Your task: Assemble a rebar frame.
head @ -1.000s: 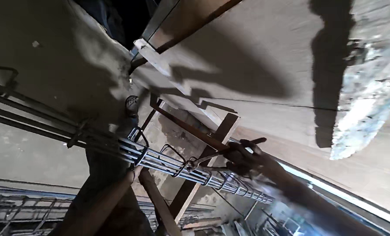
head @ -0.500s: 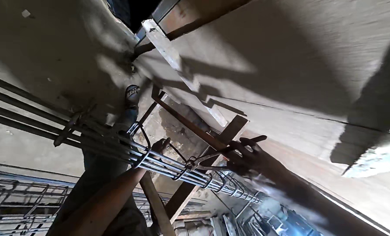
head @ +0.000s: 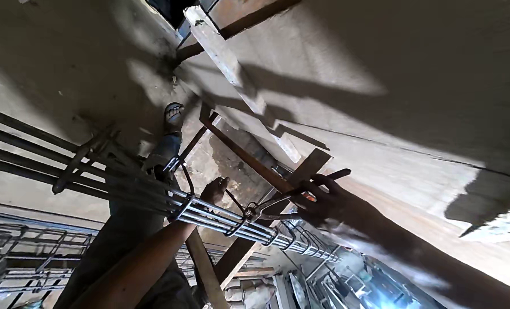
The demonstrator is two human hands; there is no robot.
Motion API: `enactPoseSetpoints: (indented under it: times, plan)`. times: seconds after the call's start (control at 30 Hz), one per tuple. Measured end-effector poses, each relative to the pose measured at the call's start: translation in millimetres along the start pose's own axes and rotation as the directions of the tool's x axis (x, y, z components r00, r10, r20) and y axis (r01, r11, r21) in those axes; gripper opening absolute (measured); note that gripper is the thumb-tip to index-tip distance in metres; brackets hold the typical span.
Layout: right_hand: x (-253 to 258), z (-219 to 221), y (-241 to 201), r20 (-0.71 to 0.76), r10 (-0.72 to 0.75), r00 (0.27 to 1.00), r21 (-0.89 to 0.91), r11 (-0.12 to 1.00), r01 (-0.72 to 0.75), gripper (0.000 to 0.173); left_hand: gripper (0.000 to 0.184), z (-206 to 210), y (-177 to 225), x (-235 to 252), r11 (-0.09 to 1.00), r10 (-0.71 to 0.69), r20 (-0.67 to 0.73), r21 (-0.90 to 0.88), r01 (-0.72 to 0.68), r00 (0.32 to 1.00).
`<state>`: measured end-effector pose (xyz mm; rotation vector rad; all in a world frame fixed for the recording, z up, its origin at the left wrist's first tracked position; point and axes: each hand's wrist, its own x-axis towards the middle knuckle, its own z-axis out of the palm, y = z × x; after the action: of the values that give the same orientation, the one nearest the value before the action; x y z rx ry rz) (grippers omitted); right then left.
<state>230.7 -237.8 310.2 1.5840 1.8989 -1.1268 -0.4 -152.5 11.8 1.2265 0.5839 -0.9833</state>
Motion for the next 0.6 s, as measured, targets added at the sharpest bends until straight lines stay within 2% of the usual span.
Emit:
enactPoseSetpoints:
  times: [0.13,0.2,0.23,0.27,0.3,0.33,0.4,0.43,0.47,0.5,0.57,0.6]
  plan:
    - [4,-7,-4,-0.061,0.025,0.998,0.009,1.0,-0.024,0.022,0.052,6,-3,-2,0.999,-0.003,-0.073,-0.036,0.0,0.997]
    - [4,-15,-7,0.072,0.068,0.995,0.008,0.998,-0.068,0.027,0.051,7,-2,-1,0.999,-0.016,-0.079,-0.045,0.012,0.997]
    - [5,-19,-8,0.185,0.117,0.976,0.032,0.992,-0.125,0.028,0.051,8,-2,0,0.999,-0.019,-0.08,-0.047,0.015,0.997]
    - [8,-23,-8,0.345,0.17,0.923,0.096,0.972,-0.215,0.027,0.051,10,-4,2,0.999,-0.018,-0.079,-0.049,0.014,0.997]
    - [12,-27,-4,0.523,0.176,0.834,0.199,0.926,-0.321,0.027,0.051,13,-6,3,0.999,-0.016,-0.078,-0.052,0.012,0.997]
    - [18,-29,2,0.675,0.116,0.729,0.33,0.836,-0.439,0.03,0.051,14,-7,4,0.999,-0.016,-0.073,-0.052,0.012,0.997]
    - [18,-13,15,0.783,-0.074,0.617,0.546,0.557,-0.626,0.041,0.051,18,-7,4,0.998,-0.02,-0.072,-0.057,0.016,0.997]
    - [17,-7,19,0.806,-0.149,0.572,0.574,0.43,-0.697,0.042,0.051,17,-5,4,0.998,-0.022,-0.069,-0.056,0.018,0.997]
    - [18,-7,20,0.816,-0.167,0.553,0.568,0.408,-0.715,0.042,0.05,15,-2,4,0.998,-0.023,-0.066,-0.064,0.019,0.998]
    - [21,-12,17,0.819,-0.115,0.562,0.537,0.501,-0.679,0.044,0.05,12,-1,2,0.997,-0.021,-0.068,-0.074,0.016,0.997]
    - [26,-30,-3,0.814,0.058,0.577,0.338,0.761,-0.553,0.053,0.048,10,-1,1,0.995,0.005,-0.102,-0.099,-0.015,0.995]
    - [24,-37,-15,0.752,0.135,0.645,0.258,0.84,-0.477,0.051,0.048,10,-2,2,0.993,0.02,-0.131,-0.11,-0.034,0.991]
